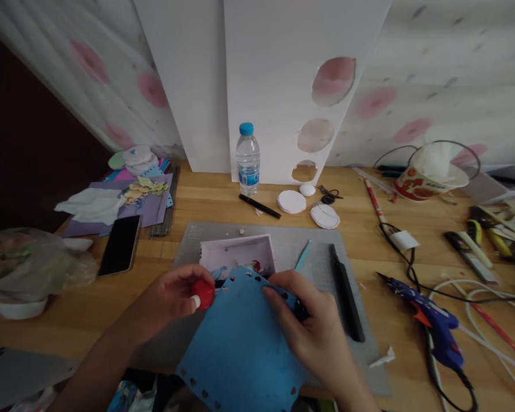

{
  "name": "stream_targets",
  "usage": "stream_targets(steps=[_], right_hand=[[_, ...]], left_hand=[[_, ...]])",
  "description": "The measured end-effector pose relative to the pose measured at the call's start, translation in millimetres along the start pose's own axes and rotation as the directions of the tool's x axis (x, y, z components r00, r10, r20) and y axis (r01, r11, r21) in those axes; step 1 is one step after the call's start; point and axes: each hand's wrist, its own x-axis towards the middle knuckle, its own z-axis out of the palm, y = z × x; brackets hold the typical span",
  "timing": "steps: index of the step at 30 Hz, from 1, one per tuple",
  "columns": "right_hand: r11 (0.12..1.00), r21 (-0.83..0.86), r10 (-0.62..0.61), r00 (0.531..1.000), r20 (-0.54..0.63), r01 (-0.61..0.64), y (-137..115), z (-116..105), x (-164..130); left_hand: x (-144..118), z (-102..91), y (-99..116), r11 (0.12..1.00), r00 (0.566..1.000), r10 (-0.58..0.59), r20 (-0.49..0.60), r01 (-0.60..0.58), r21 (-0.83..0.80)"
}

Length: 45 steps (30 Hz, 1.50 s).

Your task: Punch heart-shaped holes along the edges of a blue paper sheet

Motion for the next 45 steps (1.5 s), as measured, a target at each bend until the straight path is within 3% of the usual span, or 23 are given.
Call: stream_targets(steps=[10, 18, 23, 32, 40, 45], right_hand=[[0.999, -0.021, -0.034, 0.999, 0.008, 0.034, -0.7, 1.2, -3.0], [0.999, 0.019, 0.035, 0.999, -0.013, -0.035, -1.0, 8.4, -8.4], [0.999, 0.002, 0.041, 0.999, -0.027, -0.041, 1.2, 4.0, -11.4], [0.998, -0.021, 0.050, 0.993, -0.103, -0.053, 5.8, -7.5, -11.7], [0.999, -0.025, 0.038, 0.998, -0.048, -0.039, 2.0, -3.9, -8.1], [0.999, -0.021, 0.025, 1.000, -0.009, -0.025, 1.5, -5.8, -6.3]], left_hand=[[-2.1, 3.8, -2.9, 0.991, 0.999, 0.042, 0.005, -0.042, 0.128], [1.6, 3.2, -8.3, 0.999, 1.000, -0.006, 0.009, 0.007, -0.048], [1.5, 6.4, -9.3, 0.999, 1.000, -0.014, 0.008, 0.014, -0.029], [-1.1, 5.0, -12.7, 0.978, 0.971, 0.198, -0.134, -0.186, 0.097], [9.2, 10.5, -15.3, 0.981, 0.987, 0.157, 0.029, -0.152, -0.120], [5.4, 12.5, -13.5, 0.969, 0.976, 0.218, 0.029, -0.213, -0.126]])
